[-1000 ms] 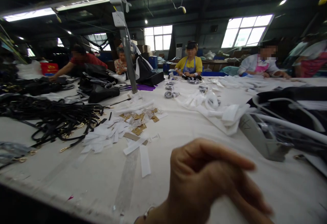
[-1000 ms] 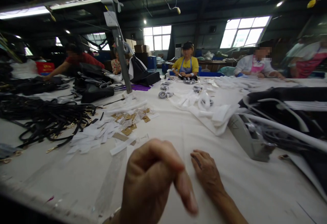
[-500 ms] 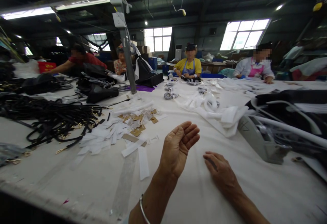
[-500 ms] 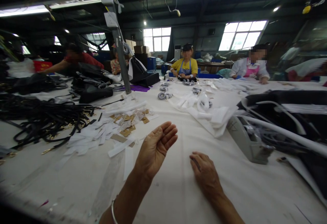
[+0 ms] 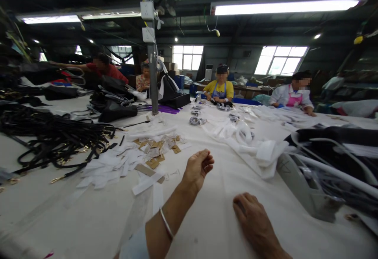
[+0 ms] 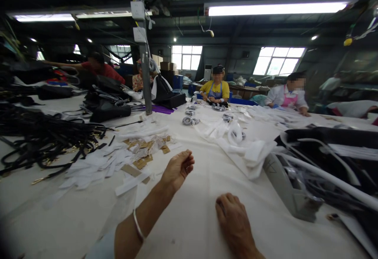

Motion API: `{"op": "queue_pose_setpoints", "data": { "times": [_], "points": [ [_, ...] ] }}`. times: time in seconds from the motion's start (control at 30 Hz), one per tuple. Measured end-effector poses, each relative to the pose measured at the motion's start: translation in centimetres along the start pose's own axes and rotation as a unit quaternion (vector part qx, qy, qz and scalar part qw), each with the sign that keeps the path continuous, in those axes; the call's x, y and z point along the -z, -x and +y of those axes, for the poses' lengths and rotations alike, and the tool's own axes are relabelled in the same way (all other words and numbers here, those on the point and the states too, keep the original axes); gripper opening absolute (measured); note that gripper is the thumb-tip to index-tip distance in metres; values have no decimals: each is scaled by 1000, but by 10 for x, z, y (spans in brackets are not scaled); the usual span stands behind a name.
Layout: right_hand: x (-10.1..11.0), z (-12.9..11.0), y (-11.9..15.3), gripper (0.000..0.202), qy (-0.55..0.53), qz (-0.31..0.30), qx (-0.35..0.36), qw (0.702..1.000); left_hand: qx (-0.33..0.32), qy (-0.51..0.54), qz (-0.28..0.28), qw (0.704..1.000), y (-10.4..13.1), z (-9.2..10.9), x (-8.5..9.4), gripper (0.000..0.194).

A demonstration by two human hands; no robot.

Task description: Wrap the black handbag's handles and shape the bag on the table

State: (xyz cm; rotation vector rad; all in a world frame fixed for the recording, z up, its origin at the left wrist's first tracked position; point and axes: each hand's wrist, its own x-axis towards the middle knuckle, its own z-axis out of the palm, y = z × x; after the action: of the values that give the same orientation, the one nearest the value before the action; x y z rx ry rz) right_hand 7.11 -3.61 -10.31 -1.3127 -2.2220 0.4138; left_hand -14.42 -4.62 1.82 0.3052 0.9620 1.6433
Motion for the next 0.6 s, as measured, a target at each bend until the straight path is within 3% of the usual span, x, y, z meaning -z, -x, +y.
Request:
{"op": "queue_pose_setpoints", "data": {
  "times": [0.13,0.33,0.47,0.6],
  "points": [
    [-14,-35,-55,22,-98,3,-24,995,-24,-62,71,995,-83,18,2,21],
    [-73,-88,-136,23,-156,4,51,986,-92,-226,144,959,-182,43,13,27],
    [-99,-91,-167,22,-136,-8,108,985,-143,-377,164,900,-234,42,25,26],
    [-112,-77,-173,23,-177,11,144,974,-190,-521,170,814,-265,22,39,19]
  ]
}}
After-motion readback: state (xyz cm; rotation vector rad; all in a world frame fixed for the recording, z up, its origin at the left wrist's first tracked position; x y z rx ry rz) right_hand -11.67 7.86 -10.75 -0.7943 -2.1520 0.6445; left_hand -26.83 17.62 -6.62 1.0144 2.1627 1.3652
